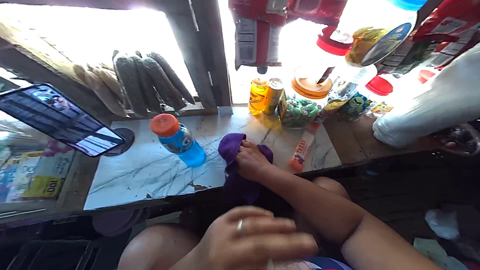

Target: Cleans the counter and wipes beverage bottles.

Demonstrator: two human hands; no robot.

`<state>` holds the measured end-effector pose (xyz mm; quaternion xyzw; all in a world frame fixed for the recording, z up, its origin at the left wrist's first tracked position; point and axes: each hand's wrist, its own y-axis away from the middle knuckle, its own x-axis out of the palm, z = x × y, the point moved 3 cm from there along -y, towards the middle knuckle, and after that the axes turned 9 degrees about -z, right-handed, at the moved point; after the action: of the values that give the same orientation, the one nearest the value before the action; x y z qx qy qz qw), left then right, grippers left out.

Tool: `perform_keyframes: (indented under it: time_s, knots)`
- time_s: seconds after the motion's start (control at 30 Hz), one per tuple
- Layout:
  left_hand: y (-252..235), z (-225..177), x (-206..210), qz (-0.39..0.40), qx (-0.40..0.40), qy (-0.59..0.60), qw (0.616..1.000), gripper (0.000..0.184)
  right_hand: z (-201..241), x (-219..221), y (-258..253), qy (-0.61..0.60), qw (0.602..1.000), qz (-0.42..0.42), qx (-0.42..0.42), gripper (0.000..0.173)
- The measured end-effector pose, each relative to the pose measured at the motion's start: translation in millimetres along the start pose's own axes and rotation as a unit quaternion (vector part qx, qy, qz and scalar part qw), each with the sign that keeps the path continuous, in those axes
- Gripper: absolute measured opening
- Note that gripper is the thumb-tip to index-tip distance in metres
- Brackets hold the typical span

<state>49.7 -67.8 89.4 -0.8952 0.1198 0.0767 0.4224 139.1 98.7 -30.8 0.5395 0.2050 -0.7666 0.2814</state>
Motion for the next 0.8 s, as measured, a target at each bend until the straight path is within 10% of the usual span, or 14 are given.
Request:
perform_keyframes:
  time_s: [0.17,0.8]
  knots:
    - [42.7,95.5,38.0,0.042,0.053,-0.05,0.996,0.029,4.2,-0.8,-24.9,0.039,0.999,-0.002,0.037,0.033]
    - [44.7,97.8,47.9,0.132,0.037,-0.04,0.99,0.028,-9.2,-5.7,-83.4,0.064,0.982,-0.122,0.132,0.041]
